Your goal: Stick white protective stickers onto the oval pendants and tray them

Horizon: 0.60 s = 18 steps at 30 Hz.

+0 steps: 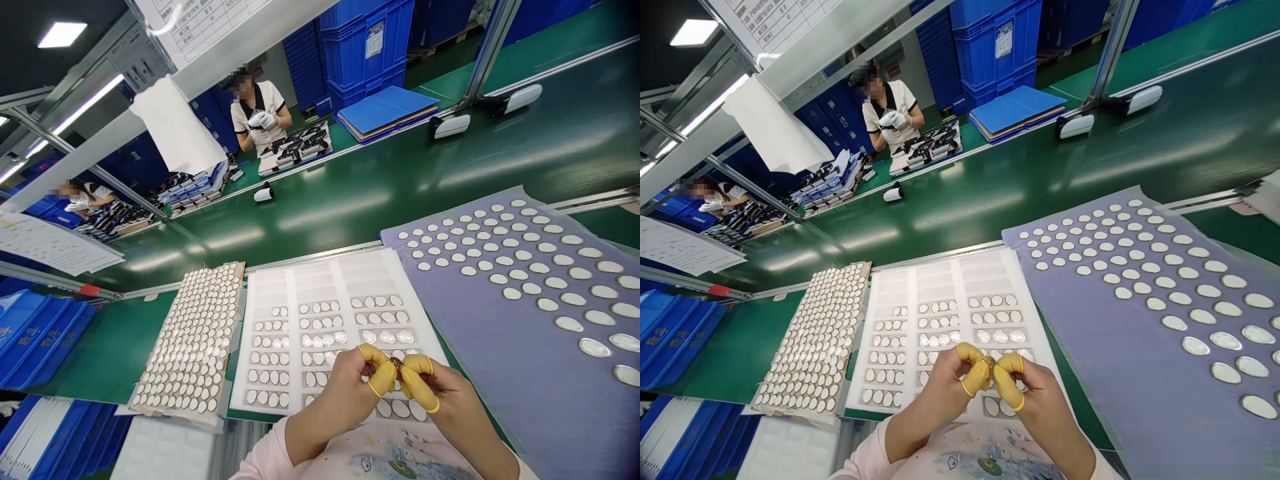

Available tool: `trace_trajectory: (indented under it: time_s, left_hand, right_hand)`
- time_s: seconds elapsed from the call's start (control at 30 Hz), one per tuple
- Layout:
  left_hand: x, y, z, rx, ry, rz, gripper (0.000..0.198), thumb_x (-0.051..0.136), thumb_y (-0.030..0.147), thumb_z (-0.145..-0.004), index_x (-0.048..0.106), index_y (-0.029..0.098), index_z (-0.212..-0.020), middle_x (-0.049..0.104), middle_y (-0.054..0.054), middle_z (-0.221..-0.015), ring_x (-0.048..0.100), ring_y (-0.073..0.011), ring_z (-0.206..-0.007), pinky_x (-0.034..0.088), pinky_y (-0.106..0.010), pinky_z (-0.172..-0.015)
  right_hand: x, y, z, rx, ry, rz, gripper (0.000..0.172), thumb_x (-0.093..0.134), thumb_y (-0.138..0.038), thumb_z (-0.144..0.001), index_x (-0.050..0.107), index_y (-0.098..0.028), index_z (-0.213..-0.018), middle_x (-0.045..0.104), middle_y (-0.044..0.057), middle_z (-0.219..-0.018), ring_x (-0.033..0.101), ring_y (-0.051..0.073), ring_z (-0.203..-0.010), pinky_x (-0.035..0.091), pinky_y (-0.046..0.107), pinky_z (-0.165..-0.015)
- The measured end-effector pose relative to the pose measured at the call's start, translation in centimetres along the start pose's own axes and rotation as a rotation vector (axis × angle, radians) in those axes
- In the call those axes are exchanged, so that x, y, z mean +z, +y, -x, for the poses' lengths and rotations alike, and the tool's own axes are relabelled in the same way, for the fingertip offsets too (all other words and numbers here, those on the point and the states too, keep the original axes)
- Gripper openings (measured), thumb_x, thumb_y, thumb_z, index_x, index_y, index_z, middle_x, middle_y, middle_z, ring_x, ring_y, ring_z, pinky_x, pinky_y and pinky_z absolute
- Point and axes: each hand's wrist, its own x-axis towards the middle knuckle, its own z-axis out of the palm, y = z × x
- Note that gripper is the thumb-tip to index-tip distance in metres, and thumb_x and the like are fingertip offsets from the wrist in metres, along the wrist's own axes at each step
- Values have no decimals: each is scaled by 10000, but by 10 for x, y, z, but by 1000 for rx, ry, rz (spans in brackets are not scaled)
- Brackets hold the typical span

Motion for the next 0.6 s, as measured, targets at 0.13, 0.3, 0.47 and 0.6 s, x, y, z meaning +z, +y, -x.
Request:
trace_trajectory:
  time_s: [0.13,0.3,0.47,0.6]
  left_hand:
    - [-1,1,0,-65,-31,26,428,512,557,-931,516,188,-713,579,9,-641,452,-84,-548,388,-224,-551]
    - [-4,8,-3,-100,-73,103,607,489,775,-834,516,182,-709,570,3,-621,436,-74,-501,388,-221,-509]
    - [-7,11,-6,-122,-161,230,611,596,768,-773,555,159,-753,563,10,-611,465,-69,-449,411,-237,-500]
    - [-7,4,-6,-149,-172,315,561,677,703,-760,575,152,-783,565,14,-609,479,-72,-438,411,-234,-478]
  right_hand:
    - [1,1,1,21,-15,-47,216,617,-236,-734,523,-241,-539,542,-31,-512,446,134,-485,444,263,-483]
    - [0,6,0,14,11,-54,239,675,-288,-741,548,-235,-546,517,-35,-487,428,127,-462,406,252,-435]
    - [1,9,0,38,-60,-159,242,693,-301,-783,564,-236,-588,583,-31,-524,535,148,-481,462,268,-473]
    - [2,14,3,68,-131,-227,240,667,-311,-845,568,-243,-636,647,-16,-591,627,183,-561,516,306,-547]
